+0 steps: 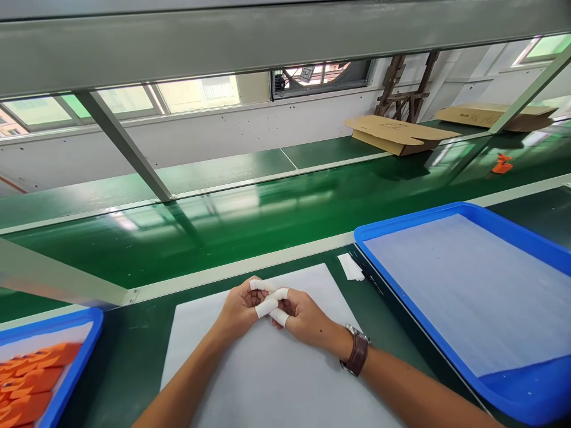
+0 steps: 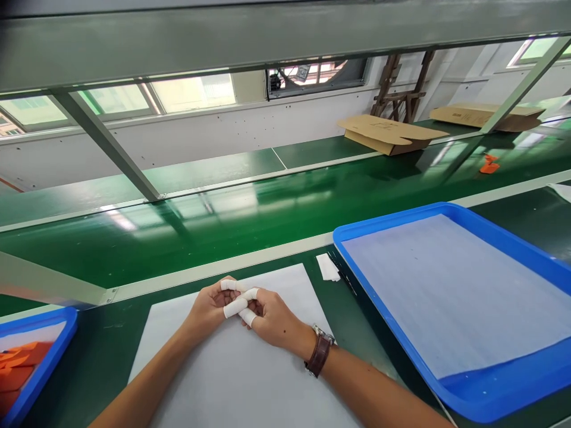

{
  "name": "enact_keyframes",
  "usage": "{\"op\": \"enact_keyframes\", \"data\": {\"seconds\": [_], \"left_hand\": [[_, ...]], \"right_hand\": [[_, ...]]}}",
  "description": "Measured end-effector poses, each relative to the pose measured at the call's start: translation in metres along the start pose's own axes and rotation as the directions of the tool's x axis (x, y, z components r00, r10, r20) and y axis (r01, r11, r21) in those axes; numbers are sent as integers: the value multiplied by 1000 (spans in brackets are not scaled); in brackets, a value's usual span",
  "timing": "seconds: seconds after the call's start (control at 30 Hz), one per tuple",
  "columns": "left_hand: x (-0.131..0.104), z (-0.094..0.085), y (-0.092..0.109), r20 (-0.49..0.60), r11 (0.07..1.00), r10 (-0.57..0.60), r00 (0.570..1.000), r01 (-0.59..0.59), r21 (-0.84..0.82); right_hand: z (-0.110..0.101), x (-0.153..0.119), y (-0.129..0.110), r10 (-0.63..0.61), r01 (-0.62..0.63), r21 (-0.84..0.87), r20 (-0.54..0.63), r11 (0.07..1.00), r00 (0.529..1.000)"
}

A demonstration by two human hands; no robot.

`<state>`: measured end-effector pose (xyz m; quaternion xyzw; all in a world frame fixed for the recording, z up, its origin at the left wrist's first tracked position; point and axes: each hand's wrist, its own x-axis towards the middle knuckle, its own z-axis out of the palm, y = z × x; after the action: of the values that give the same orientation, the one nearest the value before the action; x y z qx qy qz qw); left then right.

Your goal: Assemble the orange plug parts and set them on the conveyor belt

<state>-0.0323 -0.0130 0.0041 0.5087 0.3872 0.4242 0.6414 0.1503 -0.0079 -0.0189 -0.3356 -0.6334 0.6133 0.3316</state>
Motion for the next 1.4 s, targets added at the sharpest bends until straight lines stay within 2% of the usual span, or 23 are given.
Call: {"op": "enact_keyframes", "data": {"seconds": [0.17,0.3,0.4,0.53,0.63,0.73,0.87,0.97,1.03,1.2,1.3,1.4], "left_hand": [[1,-1,6,67,997,-46,997,50,-56],[1,3,11,59,998,-50,997,52,-45],[0,5,12,78,997,-56,995,60,-49],[0,4,11,81,996,-74,994,77,-34],[2,-3,8,-29,998,-70,997,69,-12],[4,-11,4,-117,999,-50,992,51,8],[4,-15,4,-91,997,-67,994,62,-50],[2,-15,6,-94,990,-73,993,60,-131],[1,-15,6,-124,982,-77,989,53,-183],[1,-11,2,-189,966,-50,981,-1,-260],[1,-8,-1,-138,965,-107,985,70,-253],[0,-6,-4,-107,966,-179,978,154,-208]], "right_hand": [[2,0,-4,-49,50,66,-11,997,999],[1,2,-4,-13,13,138,0,990,1000],[0,2,-1,4,-5,130,14,992,1000],[0,0,2,28,-29,85,22,996,999],[1,-3,-2,22,-22,26,13,999,1000],[3,-4,-8,-65,66,-102,12,993,998],[2,-4,-11,-201,206,-280,48,938,978],[3,-6,-8,-272,306,-422,140,853,952],[5,-8,-4,-292,361,-538,211,762,933],[20,-14,15,-331,435,-788,309,436,892],[26,-15,24,-365,452,-838,335,306,869],[27,-13,26,-438,508,-832,381,221,814]]}}
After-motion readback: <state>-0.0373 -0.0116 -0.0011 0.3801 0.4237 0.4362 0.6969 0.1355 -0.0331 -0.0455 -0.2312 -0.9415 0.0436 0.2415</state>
